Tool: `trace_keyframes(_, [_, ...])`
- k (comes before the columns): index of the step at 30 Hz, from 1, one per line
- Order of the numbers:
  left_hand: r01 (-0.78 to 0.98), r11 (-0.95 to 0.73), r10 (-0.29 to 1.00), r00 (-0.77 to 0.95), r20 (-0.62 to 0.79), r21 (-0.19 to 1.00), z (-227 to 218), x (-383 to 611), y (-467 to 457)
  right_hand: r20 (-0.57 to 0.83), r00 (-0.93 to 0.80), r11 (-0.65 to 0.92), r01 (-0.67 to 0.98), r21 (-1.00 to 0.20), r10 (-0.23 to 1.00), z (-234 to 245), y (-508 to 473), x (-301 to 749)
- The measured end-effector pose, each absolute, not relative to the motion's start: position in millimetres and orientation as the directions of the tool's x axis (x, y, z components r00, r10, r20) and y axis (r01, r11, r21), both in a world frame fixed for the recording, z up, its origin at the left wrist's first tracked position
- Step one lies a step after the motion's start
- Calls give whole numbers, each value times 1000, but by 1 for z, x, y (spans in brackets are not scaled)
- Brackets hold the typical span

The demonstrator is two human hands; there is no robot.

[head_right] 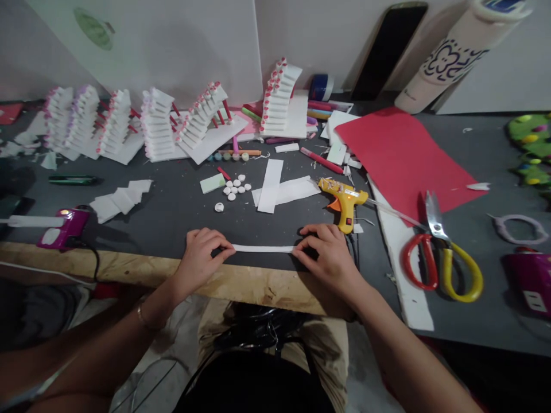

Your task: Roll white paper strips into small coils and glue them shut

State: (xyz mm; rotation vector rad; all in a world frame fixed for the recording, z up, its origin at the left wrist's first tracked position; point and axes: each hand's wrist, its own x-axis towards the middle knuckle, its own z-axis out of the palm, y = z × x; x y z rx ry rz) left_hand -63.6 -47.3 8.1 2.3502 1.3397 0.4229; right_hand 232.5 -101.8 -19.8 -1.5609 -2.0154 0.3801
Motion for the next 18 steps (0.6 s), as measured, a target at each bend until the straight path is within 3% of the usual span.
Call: trace_keyframes(18, [831,-339,860,464,-214,442,25,-54,-33,210,-135,230,811,-538,968,-16,-102,230])
